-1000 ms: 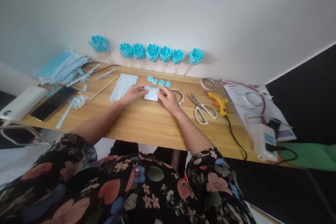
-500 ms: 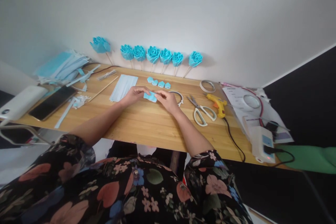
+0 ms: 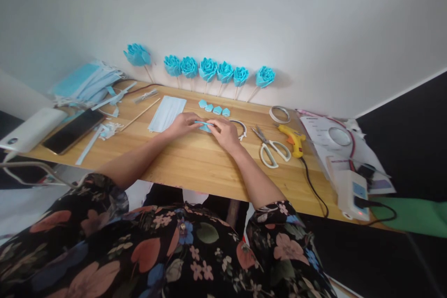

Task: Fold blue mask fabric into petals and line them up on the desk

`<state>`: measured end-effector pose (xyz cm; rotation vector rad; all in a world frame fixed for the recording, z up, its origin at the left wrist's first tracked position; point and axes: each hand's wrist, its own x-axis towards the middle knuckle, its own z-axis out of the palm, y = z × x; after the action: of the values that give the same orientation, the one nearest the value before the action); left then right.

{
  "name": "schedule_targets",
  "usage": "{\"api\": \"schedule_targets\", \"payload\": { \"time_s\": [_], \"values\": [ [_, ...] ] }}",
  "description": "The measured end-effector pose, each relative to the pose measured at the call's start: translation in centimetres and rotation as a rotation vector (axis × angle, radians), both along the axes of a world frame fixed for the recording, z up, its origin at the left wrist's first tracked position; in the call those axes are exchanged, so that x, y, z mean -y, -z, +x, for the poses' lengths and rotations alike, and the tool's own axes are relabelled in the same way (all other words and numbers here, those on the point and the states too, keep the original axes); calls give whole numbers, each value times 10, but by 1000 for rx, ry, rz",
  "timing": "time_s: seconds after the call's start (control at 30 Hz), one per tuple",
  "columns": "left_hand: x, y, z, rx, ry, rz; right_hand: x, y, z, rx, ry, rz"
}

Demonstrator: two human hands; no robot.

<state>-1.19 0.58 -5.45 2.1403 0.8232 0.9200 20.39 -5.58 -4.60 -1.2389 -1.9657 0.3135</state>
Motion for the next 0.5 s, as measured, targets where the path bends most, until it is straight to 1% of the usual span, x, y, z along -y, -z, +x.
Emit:
{"api": "schedule_targets", "payload": {
  "time_s": [0.1,0.23,0.33,0.5],
  "values": [
    [-5,6,-1,-54,1,86,-1,2,1,73,-9,-15],
    [-8,11,0,-116,23,175,-2,3,1,180,18,-92],
    [-8,9,0,-138,42,186,-2,4,0,206,24,-97],
    [-3,3,0,-174,56,180,-1,3,0,241,8,-51]
  ]
}}
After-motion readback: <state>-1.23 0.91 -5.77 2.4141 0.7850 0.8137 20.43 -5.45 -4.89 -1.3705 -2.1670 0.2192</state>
